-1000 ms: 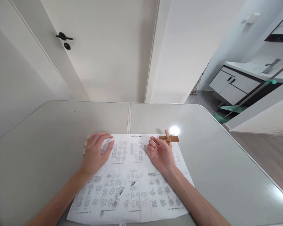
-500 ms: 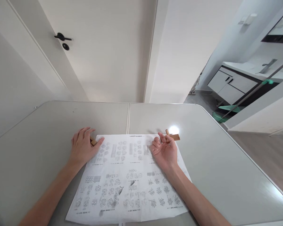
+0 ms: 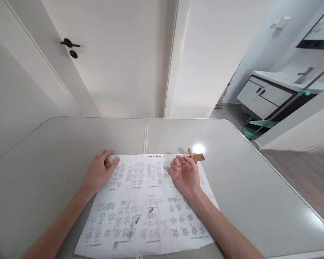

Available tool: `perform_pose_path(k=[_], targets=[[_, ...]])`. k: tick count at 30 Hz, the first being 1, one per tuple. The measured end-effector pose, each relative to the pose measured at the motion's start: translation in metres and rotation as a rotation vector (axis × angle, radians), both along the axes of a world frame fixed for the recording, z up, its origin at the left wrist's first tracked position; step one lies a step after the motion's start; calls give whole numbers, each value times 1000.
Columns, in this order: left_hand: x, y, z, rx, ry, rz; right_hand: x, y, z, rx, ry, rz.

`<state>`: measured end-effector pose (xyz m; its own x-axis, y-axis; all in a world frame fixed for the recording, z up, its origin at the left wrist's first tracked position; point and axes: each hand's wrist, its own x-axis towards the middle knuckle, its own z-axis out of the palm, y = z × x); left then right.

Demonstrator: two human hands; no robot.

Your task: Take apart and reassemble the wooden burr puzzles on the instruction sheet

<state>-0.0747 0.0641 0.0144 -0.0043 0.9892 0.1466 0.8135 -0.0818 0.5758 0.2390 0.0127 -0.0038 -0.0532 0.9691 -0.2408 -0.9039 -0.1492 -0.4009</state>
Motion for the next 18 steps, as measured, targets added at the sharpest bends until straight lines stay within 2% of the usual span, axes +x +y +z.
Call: perform_pose_path(k=[6, 13, 15, 18], targets=[[24, -21, 19, -186, -460, -15, -1, 0, 0, -28, 36, 3], [41, -24, 9, -341, -1120, -282, -2, 1, 3, -62, 29, 1], [39, -23, 9, -324, -1093, -282, -2, 1, 2, -63, 19, -1], [36, -25, 16, -271, -787, -257, -3, 1, 2, -61, 1, 2]])
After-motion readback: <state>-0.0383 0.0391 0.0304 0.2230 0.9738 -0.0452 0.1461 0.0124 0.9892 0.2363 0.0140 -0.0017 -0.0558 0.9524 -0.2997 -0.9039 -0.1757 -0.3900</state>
